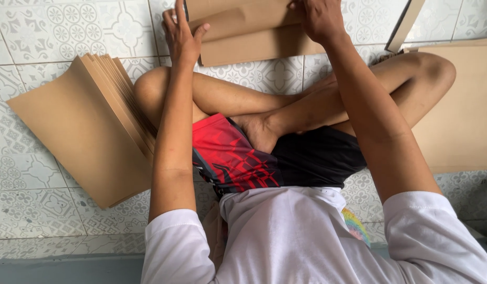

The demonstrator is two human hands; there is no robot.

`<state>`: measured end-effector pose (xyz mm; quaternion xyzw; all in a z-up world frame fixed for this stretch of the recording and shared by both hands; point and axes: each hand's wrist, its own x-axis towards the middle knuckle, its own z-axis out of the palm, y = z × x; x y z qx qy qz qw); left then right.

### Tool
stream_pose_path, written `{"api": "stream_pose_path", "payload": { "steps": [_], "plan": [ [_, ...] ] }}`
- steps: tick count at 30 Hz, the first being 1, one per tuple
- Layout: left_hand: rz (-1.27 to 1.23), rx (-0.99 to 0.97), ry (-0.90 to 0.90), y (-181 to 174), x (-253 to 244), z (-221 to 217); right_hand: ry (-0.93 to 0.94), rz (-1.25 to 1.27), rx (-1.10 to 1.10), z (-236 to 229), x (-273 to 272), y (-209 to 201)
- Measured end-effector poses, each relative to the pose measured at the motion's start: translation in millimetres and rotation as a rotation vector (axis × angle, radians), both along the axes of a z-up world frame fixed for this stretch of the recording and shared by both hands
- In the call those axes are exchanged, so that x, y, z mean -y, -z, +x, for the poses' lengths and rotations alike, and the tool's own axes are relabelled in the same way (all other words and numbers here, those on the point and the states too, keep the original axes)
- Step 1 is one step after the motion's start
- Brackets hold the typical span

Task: Folding flat cardboard sheets along pre-scored lines and stacking them on the floor.

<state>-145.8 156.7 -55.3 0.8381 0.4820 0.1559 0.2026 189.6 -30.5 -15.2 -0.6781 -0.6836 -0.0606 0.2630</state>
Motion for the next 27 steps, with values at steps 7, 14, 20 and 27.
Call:
{"api": "stream_pose_path", "payload": {
  "steps": [7, 14, 20, 27],
  "plan": [
    [0.253, -0.132, 0.465, -68.6, 10.1, 47.3, 0.09, 0.012, -0.032, -9.1, -6.0, 4.8],
    [0.246, 0.025, 0.432, -58.9, 7.7, 64.3, 0.136, -0.052, -0.016, -12.6, -8.7, 2.2],
    [0.175, -0.124, 0.429, -37.8, 8.2, 54.1, 0.025, -0.234, -0.102, -1.7, -3.2, 32.9],
    [0.12, -0.241, 0.418, -20.3, 2.9, 58.6, 0.013, -0.203, -0.093, -0.6, -9.1, 27.8]
  ]
}}
